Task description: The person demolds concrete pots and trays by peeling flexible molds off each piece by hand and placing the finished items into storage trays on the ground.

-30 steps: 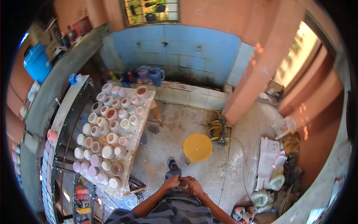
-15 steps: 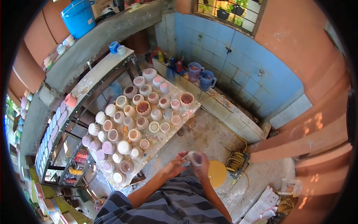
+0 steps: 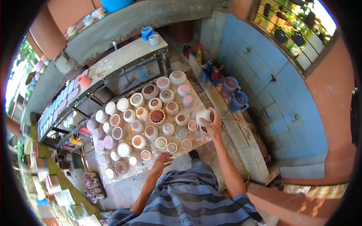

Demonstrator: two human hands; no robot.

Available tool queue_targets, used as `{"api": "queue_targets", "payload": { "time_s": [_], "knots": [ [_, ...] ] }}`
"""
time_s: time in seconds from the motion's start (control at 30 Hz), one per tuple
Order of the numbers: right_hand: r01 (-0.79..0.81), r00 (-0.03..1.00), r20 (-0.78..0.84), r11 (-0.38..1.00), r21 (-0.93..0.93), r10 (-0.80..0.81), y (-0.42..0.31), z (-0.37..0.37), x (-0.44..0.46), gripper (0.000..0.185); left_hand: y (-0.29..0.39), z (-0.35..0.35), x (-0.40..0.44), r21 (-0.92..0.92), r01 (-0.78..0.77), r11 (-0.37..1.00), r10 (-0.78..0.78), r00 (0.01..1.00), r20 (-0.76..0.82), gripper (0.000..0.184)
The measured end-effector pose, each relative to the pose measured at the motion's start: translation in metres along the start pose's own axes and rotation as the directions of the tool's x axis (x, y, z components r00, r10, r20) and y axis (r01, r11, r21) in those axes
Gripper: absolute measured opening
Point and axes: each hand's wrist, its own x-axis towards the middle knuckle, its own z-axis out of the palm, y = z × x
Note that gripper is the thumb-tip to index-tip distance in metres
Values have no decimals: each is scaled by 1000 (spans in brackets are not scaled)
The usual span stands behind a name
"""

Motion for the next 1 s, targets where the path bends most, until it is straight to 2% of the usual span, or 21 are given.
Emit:
{"api": "queue_targets", "payload": {
  "time_s": [0.03, 0.1, 0.13, 0.17, 0.27, 0.3, 0.33, 0.37, 0.43, 0.5, 0.53, 0.57, 0.63, 0.7, 0.77, 0.83, 0.9, 0.97, 1.0],
  "knots": [
    [1, 1000, 26, 1000, 9, -1, 9, 8, 22, 73, -1, 2, 3, 103, -23, 994, 38, 987, -154, 24],
    [55, 995, 92, 993, -105, -46, 32, 25, 60, 74, -6, 3, 6, 77, -58, 995, 74, 971, -226, 22],
    [153, 984, 113, 979, -133, -138, 47, 37, 76, 75, -10, 2, 8, 89, -67, 994, 89, 958, -274, 22],
    [163, 979, 140, 980, -118, -146, 63, 49, 88, 75, -16, 1, 6, 104, -69, 992, 100, 940, -326, 23],
    [129, 894, 444, 917, -377, 57, 131, 91, 109, 82, -39, -2, -3, 94, -59, 994, 98, 867, -489, 21],
    [139, 884, 465, 920, -366, 51, 148, 104, 108, 82, -47, 0, -8, 81, -25, 996, 67, 824, -563, 20],
    [171, 844, 526, 876, -451, 106, 158, 112, 104, 84, -57, 7, -14, 16, -81, 997, 73, 767, -638, 22],
    [213, 799, 578, 822, -528, 165, 168, 119, 101, 85, -68, 13, -22, 5, -82, 997, 66, 754, -653, 22],
    [212, 751, 630, 832, -513, 197, 157, 120, 104, 89, -86, 23, -33, -118, -117, 986, -5, 685, -729, 22],
    [244, 807, 575, 812, -530, 133, 150, 121, 111, 95, -103, 33, -42, -178, -128, 976, -56, 640, -767, 21],
    [328, 864, 500, 814, -479, -55, 147, 117, 118, 100, -111, 38, -44, -229, -132, 964, -105, 605, -789, 20],
    [340, 855, 516, 813, -473, -57, 143, 120, 127, 100, -120, 43, -46, -242, -136, 961, -116, 595, -795, 20],
    [258, 881, 471, 875, -410, -39, 135, 133, 150, 99, -129, 48, -42, -366, -135, 921, -238, 548, -802, 18],
    [283, 857, 515, 848, -448, -14, 126, 144, 159, 96, -131, 52, -37, -390, -146, 909, -258, 538, -803, 16],
    [309, 833, 553, 822, -479, 10, 122, 154, 159, 93, -112, 62, -28, -343, -138, 929, -213, 557, -803, 17],
    [216, 845, 527, 847, -486, 87, 122, 158, 165, 88, -94, 65, -23, -298, -154, 942, -172, 542, -823, 18],
    [233, 850, 524, 849, -474, 59, 112, 153, 161, 82, -81, 64, -22, -174, -201, 964, -43, 527, -849, 19],
    [210, 912, 386, 965, -158, -136, 96, 140, 159, 72, -68, 57, -20, -144, -233, 962, -12, 488, -873, 19],
    [228, 903, 400, 963, -145, -154, 84, 132, 161, 72, -53, 59, -21, 53, -191, 980, 139, 472, -871, 20]
  ]
}}
